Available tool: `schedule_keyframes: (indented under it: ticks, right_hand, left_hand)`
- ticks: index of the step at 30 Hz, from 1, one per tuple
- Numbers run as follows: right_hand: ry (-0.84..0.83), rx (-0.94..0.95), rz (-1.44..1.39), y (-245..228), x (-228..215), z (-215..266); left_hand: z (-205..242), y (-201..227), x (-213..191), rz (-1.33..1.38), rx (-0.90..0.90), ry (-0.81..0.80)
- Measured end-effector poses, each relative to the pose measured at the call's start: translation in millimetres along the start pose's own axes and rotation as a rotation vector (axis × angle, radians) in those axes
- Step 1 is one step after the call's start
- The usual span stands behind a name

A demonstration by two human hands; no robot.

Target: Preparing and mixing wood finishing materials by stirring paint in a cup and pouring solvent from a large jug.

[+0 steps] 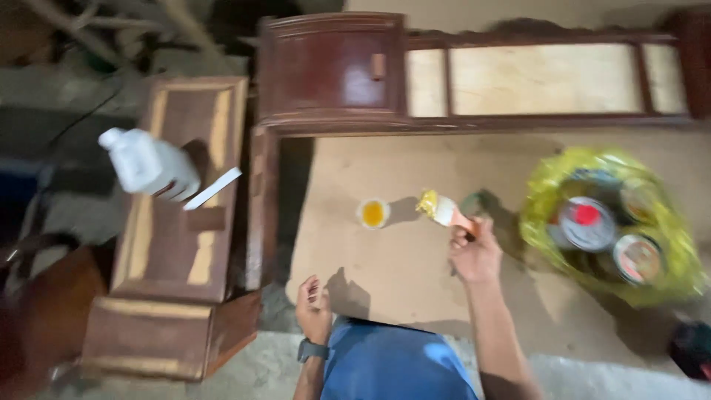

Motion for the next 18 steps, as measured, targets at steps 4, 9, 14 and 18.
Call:
schedule_keyframes:
  ticks: [4,9,14,18]
  right_hand:
    - [-0.132,0.058,0.063,34,52,18]
    - [-0.333,0.214,0.249,150,59,28]
    - [0.185,0.258,0.366,245,-26,7]
    - [0.256,0.099,0.450,265,-30,-28]
  left_hand:
    - [-3,-16,-30,-0.036,0.089,0.102]
    - [-22,-52,-79,-0.001,-0.048,0.244]
    - [-55,-101,-143,-0.010,-0.150,0.337]
    - [-96,-156,-182,-0.018,-0.139,0.231]
Point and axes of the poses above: each hand's wrist, its own z-axis away from the middle knuckle, its own x-axis out of the palm, y = z × x, the point moved 8 cm from there along -z, towards the middle knuckle, and after that the axes turned 8 degrees about -z, right-handed, at the moved point
